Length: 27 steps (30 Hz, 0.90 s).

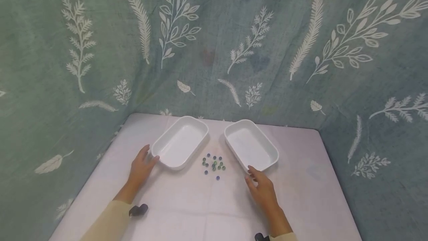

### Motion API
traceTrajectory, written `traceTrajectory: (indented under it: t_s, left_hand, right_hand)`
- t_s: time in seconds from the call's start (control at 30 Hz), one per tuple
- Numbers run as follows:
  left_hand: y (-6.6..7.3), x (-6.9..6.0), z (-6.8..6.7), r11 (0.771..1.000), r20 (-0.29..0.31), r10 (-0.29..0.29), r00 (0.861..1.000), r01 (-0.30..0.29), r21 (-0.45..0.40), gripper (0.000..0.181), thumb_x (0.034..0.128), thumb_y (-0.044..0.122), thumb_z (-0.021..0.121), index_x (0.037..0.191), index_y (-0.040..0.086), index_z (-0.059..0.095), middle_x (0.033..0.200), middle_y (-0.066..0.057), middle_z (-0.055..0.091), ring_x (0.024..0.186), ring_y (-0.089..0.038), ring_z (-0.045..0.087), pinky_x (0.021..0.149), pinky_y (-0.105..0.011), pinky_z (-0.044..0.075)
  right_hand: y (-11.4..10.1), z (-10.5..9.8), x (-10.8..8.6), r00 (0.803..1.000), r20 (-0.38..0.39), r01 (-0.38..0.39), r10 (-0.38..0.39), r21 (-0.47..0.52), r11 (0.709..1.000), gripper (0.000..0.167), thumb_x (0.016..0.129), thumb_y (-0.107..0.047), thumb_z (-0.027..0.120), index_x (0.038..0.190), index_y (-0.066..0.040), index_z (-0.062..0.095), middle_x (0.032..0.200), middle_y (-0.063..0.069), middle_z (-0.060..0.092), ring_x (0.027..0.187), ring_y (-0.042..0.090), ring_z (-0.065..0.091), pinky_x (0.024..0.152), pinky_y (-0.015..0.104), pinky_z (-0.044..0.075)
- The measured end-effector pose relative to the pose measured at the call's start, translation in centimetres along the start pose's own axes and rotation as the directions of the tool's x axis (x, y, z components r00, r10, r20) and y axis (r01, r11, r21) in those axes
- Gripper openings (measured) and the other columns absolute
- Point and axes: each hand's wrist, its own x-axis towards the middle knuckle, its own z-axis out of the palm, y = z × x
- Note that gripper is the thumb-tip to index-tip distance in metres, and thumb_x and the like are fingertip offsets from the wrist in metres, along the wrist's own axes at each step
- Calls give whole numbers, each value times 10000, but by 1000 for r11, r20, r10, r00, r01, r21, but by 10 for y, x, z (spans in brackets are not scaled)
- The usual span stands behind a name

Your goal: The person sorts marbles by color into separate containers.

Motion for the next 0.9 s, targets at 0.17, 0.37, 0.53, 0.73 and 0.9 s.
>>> traceTrajectory:
  t_s: [0.17,0.37,0.53,0.73,0.9]
  left_hand:
    - [-6,-9,6,997,-84,-9,996,2,-73,760,853,461,730,1451,111,417,1409,-179,498,1339,-372,403,1096,-575,261]
    - [-10,-13,11,998,-125,35,992,-43,-55,758,838,409,763,1458,142,417,1387,-170,524,1332,-358,420,1097,-568,265]
    - [-10,-15,9,996,-105,86,991,-89,-29,741,860,389,746,1469,140,406,1397,-172,513,1332,-371,414,1083,-565,294]
    - [-7,-11,11,995,-55,95,994,-96,-19,764,886,440,698,1510,187,337,1375,-179,533,1327,-387,413,1067,-591,301]
    - [-9,-11,14,996,-37,86,996,-87,-8,795,879,471,693,1520,188,317,1395,-154,522,1345,-363,397,1084,-567,289]
  right_hand:
    - [-6,15,4,997,28,-71,68,138,988,352,963,-213,638,1269,-40,620,1055,27,705,912,177,682,764,308,563]
    - [-17,31,12,973,108,-226,203,290,930,364,950,-217,654,1245,-7,625,1015,57,708,862,178,688,731,271,559]
    - [-24,49,21,911,234,-409,340,390,825,351,938,-184,670,1241,-14,622,980,101,693,826,171,680,705,259,563]
    - [-27,66,27,882,281,-451,379,268,851,294,935,-129,659,1216,-43,643,915,22,658,784,142,654,666,247,550]
    - [-27,76,29,866,292,-475,406,226,850,282,936,-104,649,1210,-41,635,894,20,637,753,145,638,638,254,549]
